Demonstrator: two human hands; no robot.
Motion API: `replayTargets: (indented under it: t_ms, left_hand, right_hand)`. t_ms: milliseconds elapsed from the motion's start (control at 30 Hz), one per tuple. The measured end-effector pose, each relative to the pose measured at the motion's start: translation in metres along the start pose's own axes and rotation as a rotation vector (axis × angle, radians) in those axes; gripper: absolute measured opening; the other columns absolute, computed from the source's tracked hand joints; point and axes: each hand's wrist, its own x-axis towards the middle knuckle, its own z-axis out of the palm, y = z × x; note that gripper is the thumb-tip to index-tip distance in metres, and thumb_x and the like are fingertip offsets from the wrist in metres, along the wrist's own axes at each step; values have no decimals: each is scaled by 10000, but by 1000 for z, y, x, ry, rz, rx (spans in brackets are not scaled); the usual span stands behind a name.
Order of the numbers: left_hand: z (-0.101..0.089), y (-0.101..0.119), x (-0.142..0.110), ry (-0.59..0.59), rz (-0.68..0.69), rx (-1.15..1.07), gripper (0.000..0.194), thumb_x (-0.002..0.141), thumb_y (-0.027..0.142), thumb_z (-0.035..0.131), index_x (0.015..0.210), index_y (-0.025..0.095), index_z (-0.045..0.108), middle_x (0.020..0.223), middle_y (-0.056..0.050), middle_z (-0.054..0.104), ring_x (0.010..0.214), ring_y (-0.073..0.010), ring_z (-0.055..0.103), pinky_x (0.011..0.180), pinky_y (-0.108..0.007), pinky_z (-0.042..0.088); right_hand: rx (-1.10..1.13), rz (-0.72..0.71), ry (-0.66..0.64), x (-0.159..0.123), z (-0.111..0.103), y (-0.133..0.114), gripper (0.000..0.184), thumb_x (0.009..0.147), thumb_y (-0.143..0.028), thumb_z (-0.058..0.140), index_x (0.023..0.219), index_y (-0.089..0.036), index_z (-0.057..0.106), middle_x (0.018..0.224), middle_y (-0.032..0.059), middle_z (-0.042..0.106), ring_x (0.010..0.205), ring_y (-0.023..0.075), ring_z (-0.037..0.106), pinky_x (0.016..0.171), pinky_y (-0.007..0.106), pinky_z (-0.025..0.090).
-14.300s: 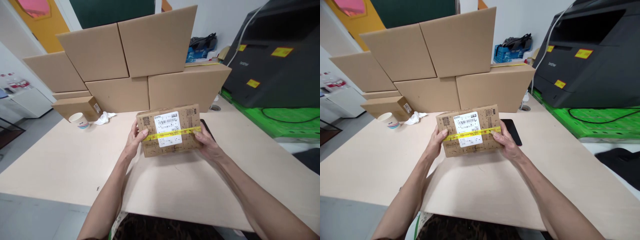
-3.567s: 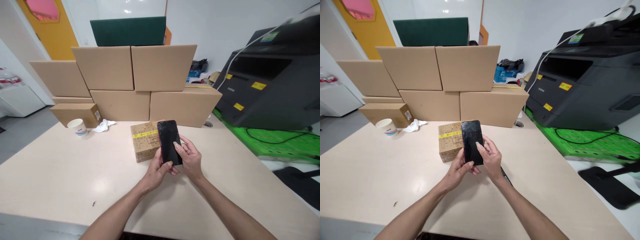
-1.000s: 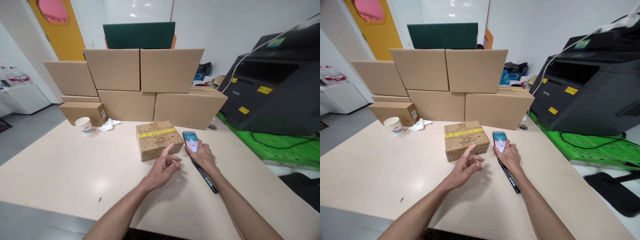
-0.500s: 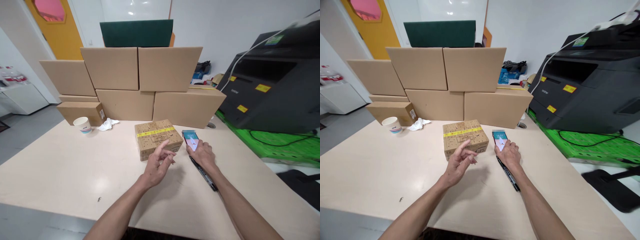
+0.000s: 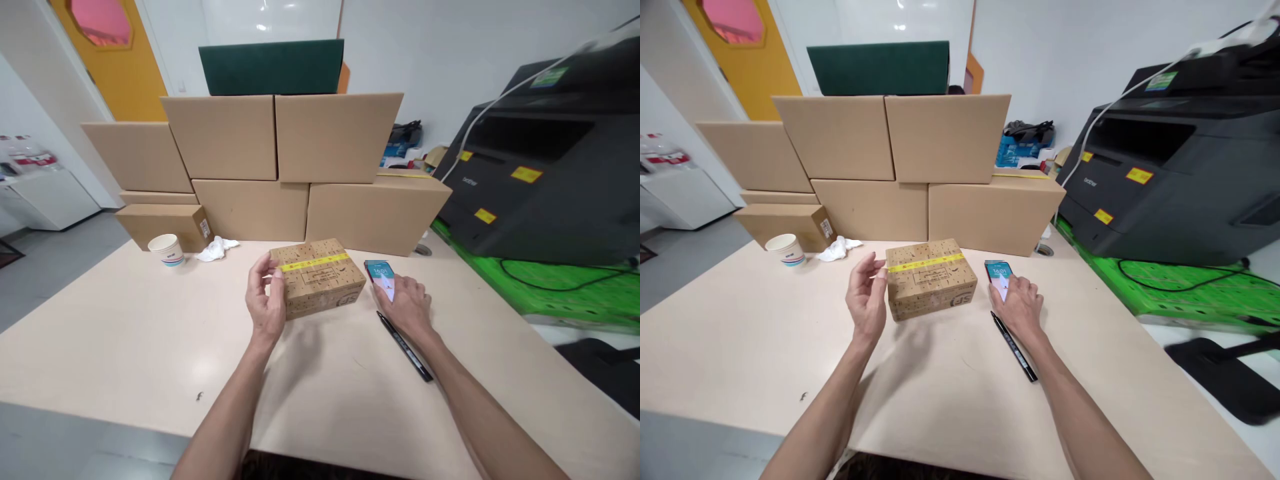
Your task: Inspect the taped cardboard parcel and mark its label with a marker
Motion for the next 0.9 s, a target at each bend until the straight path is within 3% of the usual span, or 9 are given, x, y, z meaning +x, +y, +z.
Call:
replayTargets:
  t_ms: [67, 133, 200, 267, 333, 433, 600, 800, 900]
  left_hand:
    - [-4, -6, 8, -12, -146, 92, 521, 938, 464, 643, 1385, 203, 586, 1374, -159, 631, 1264, -275, 610, 1052, -421, 506]
    - [-6, -13, 13, -48, -347, 138, 645, 918, 519, 652, 1459, 192, 524, 1547, -192, 502, 1438, -327, 479, 1182, -486, 399]
    - [-6, -19, 15, -126, -521, 108, 679, 896, 560, 661, 1448, 185, 535, 1568, -190, 496, 1488, -352, 427, 1221, -511, 354]
    - [-5, -22, 15, -226, -600, 21, 656, 871, 560, 681, 1397, 181, 579, 1469, -178, 604, 1411, -362, 523, 1175, -519, 423]
    - [-4, -22, 15, -283, -602, -80, 657, 827, 503, 734, 1383, 187, 585, 1400, -154, 663, 1312, -350, 609, 1116, -501, 487]
    - [-4, -21, 15, -338, -523, -208, 736, 758, 396, 800, 1428, 233, 544, 1529, -113, 569, 1383, -325, 553, 1143, -456, 463]
    - [-6, -19, 16, -452, -296, -271, 671, 785, 370, 792, 1408, 284, 557, 1576, -92, 515, 1467, -299, 455, 1195, -461, 391]
    - [-4, -15, 19, -335, -291, -207, 595, 879, 474, 707, 1421, 267, 574, 1571, -104, 520, 1465, -308, 452, 1193, -488, 380]
    - [-3, -12, 19, -227, -347, -181, 586, 863, 525, 721, 1365, 238, 624, 1518, -113, 577, 1438, -315, 482, 1182, -479, 383]
  right_hand:
    - [305, -85, 69, 1, 2, -4, 660, 969, -564, 408, 1374, -77, 591, 1429, 271, 566, 1341, 448, 467, 1116, 640, 342]
    - [629, -143, 34, 3, 5, -12, 685, 934, -654, 440, 1312, -124, 652, 1411, 244, 607, 1359, 426, 479, 1172, 635, 298]
    - [831, -178, -72, 3, 8, -22, 691, 929, -714, 421, 1267, -178, 695, 1368, 195, 665, 1327, 381, 547, 1169, 576, 362]
    - [924, -219, -166, 0, 9, -29, 673, 955, -725, 371, 1261, -231, 712, 1352, 134, 700, 1280, 326, 613, 1109, 500, 464]
    - [1082, -258, -252, -4, 8, -32, 636, 972, -709, 376, 1271, -260, 711, 1364, 90, 707, 1280, 291, 628, 1076, 452, 503]
    - [1317, -249, -317, -11, -1, -29, 625, 985, -688, 360, 1302, -260, 686, 1415, 76, 682, 1329, 278, 605, 1074, 447, 505]
    - [1341, -197, -246, -14, -13, -21, 597, 993, -628, 330, 1373, -264, 611, 1497, 79, 613, 1376, 251, 573, 1062, 427, 509]
    - [1387, -161, -267, -18, 1, -22, 545, 939, -650, 486, 1285, -270, 666, 1471, 85, 628, 1348, 265, 582, 1073, 438, 477]
    - [1302, -217, -295, -18, -10, -22, 523, 941, -652, 494, 1239, -266, 683, 1408, 84, 665, 1312, 269, 601, 1064, 427, 473]
